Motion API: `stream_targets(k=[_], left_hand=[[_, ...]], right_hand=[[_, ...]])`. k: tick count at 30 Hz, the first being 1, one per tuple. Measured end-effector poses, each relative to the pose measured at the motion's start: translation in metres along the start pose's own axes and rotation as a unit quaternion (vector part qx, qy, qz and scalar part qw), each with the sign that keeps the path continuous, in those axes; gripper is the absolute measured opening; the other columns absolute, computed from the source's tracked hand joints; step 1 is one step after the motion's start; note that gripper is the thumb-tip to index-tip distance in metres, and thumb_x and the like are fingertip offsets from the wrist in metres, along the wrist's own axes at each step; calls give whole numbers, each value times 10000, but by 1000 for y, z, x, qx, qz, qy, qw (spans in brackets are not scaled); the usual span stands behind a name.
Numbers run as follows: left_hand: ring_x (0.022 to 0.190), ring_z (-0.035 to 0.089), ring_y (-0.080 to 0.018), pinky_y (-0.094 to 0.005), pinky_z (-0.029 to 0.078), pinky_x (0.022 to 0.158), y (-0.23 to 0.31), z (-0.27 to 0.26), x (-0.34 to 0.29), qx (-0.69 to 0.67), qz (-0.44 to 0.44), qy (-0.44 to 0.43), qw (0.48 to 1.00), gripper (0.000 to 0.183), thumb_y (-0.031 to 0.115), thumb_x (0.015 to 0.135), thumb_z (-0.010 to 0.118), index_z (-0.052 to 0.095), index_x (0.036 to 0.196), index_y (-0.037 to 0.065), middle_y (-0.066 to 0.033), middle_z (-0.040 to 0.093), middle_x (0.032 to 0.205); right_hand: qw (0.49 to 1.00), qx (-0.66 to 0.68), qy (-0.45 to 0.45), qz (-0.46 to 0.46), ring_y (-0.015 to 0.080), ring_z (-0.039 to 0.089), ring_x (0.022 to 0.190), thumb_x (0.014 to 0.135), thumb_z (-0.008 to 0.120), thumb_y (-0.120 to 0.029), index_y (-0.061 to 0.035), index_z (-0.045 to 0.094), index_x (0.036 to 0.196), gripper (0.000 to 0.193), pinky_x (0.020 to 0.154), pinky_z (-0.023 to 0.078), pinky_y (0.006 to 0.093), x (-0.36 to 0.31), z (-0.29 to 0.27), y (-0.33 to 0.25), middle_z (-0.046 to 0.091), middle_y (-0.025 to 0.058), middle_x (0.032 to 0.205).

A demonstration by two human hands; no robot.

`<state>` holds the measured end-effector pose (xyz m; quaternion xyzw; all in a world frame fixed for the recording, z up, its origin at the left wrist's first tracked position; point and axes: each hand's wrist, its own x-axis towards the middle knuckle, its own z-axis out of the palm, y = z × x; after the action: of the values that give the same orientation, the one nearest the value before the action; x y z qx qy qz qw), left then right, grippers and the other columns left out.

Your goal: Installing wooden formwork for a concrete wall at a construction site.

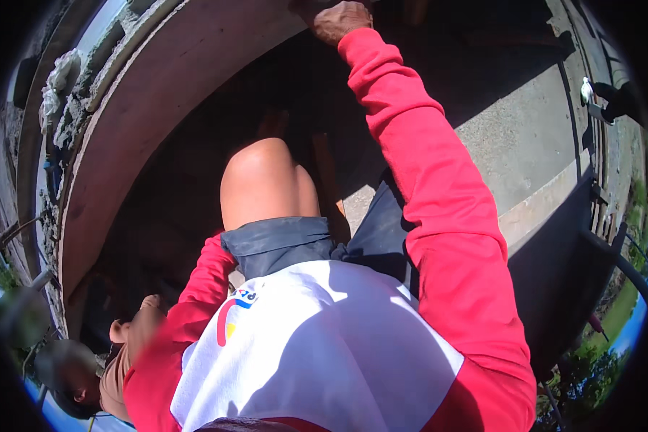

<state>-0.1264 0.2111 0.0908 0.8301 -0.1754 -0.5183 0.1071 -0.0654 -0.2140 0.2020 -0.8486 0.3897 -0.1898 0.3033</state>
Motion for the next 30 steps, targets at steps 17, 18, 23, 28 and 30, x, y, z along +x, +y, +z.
stream_targets(k=[17, 18, 23, 28, 30], left_hand=[[760, 512, -295, -347, 407, 626, -16, 9, -13, 2, -3, 7, 1000, 323, 309, 698, 445, 533, 790, 11, -177, 537, 765], [763, 511, -295, -347, 407, 628, -15, 7, -12, 6, -3, 9, 1000, 320, 306, 699, 444, 533, 792, 12, -178, 536, 766], [777, 506, -296, -351, 404, 637, -25, -2, -29, 28, -21, 19, 999, 305, 290, 703, 441, 532, 804, 17, -181, 534, 773], [792, 502, -298, -354, 400, 646, -23, -13, -47, 56, -49, 48, 996, 291, 275, 707, 437, 531, 817, 21, -184, 531, 780], [797, 500, -298, -356, 399, 650, -10, -23, -46, 75, -58, 79, 992, 286, 269, 709, 436, 530, 821, 23, -185, 530, 783]], right_hand=[[998, 32, -40, 47, 315, 503, 750, 568, 592, -236, 113, 393, 877, 507, 680, 385, 320, -32, -34, -37, 501, 246, 790], [998, 20, -23, 59, 340, 501, 750, 549, 585, -260, 119, 455, 714, 433, 674, 387, 343, -31, -36, -35, 498, 266, 752], [991, 134, 4, 23, 196, 486, 568, 558, 573, -154, 94, 465, 666, 291, 573, 388, 320, -23, -25, -27, 524, 138, 643], [984, 161, -80, 5, 207, 448, 857, 567, 568, -95, 81, 289, 1080, 610, 723, 357, 269, -19, -15, -23, 459, 180, 960], [976, 176, -126, -26, 251, 378, 991, 572, 590, -146, 49, 100, 1169, 796, 805, 312, 268, -19, -17, -23, 362, 229, 1077]])
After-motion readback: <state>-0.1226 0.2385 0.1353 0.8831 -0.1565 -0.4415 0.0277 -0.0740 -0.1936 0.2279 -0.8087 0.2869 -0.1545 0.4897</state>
